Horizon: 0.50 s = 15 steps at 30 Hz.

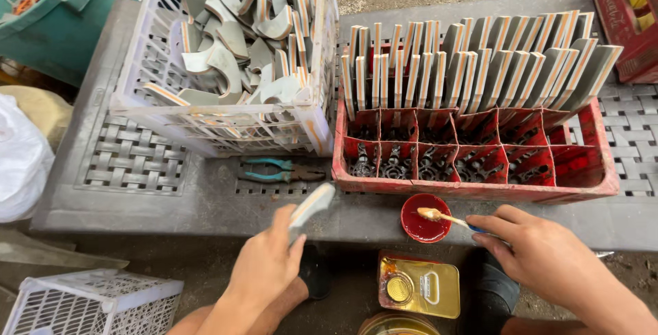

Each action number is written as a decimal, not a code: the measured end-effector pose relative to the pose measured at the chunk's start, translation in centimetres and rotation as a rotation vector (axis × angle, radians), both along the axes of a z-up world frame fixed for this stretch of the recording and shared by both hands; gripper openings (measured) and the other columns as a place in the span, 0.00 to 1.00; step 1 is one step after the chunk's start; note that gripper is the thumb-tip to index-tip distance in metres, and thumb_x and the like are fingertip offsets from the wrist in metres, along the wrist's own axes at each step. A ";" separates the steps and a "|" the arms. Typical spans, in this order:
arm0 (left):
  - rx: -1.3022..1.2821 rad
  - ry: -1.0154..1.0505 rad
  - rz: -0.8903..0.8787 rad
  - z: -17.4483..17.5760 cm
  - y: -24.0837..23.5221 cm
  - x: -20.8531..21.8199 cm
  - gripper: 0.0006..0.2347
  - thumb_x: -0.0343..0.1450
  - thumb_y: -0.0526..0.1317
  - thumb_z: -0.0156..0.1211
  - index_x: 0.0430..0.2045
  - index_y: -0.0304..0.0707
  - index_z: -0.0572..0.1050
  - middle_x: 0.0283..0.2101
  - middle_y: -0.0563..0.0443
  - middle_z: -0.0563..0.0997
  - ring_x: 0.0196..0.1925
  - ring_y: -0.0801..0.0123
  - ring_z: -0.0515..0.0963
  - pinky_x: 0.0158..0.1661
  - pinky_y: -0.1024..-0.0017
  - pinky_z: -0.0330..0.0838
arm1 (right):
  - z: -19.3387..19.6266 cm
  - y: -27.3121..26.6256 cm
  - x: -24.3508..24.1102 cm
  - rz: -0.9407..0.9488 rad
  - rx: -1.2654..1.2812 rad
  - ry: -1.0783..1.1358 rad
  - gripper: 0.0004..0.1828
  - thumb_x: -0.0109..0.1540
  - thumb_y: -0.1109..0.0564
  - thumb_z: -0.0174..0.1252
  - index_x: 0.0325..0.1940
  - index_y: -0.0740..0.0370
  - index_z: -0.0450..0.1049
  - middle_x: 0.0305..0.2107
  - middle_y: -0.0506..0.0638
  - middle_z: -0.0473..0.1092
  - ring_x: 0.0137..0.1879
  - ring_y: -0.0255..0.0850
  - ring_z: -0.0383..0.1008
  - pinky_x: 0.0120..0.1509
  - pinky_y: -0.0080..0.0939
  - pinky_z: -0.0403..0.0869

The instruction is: The person repeatedly picks up curved wooden pieces from a white crate, dips a brush into a red cup, and paints the edges of the pieces. After painting, the person places the pieces into a red crate with dividers. The process is repeated for multiple pieces throughout the clip.

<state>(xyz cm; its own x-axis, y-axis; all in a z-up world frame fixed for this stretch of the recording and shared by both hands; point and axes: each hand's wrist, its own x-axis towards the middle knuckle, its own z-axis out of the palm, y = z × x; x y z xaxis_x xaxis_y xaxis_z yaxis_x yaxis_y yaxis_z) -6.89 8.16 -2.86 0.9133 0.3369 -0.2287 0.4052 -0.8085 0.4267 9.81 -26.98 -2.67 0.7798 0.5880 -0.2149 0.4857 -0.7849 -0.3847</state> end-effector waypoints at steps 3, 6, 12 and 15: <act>-0.227 -0.445 0.017 1.0 0.1 -1.4 0.25 0.68 0.38 0.63 0.58 0.37 0.61 0.35 0.34 0.85 0.36 0.40 0.86 0.32 0.56 0.80 | -1.4 0.5 -1.0 -0.016 0.062 -0.015 0.18 0.59 0.45 0.62 0.53 0.44 0.79 0.36 0.47 0.73 0.34 0.53 0.78 0.38 0.53 0.78; -0.146 -0.295 0.153 1.9 -0.4 -1.5 0.28 0.66 0.40 0.63 0.61 0.39 0.59 0.30 0.32 0.84 0.34 0.37 0.85 0.33 0.52 0.78 | -2.0 1.0 -1.1 0.039 -0.037 -0.068 0.20 0.59 0.47 0.62 0.55 0.45 0.78 0.40 0.47 0.72 0.32 0.53 0.78 0.37 0.54 0.78; -0.169 -0.174 0.189 2.7 -1.2 -1.2 0.31 0.66 0.43 0.62 0.65 0.42 0.58 0.25 0.33 0.83 0.30 0.37 0.84 0.33 0.50 0.76 | -0.1 -1.6 -2.4 -0.088 0.042 -0.168 0.19 0.58 0.47 0.63 0.53 0.44 0.80 0.41 0.41 0.74 0.32 0.44 0.80 0.37 0.44 0.79; -0.179 -0.235 0.154 2.8 -1.7 -1.2 0.27 0.67 0.43 0.62 0.60 0.39 0.60 0.26 0.33 0.82 0.29 0.37 0.83 0.32 0.49 0.75 | -0.2 -1.7 -2.9 -0.142 0.160 -0.216 0.20 0.57 0.50 0.64 0.54 0.47 0.79 0.40 0.44 0.74 0.31 0.44 0.79 0.35 0.43 0.78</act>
<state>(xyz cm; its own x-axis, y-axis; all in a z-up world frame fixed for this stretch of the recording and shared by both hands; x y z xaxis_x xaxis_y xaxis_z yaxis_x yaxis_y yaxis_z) -8.09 6.44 -0.02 0.8895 0.4487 -0.0860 0.3907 -0.6494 0.6525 6.88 -28.71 -2.90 0.8741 0.4830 0.0516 0.4599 -0.7886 -0.4082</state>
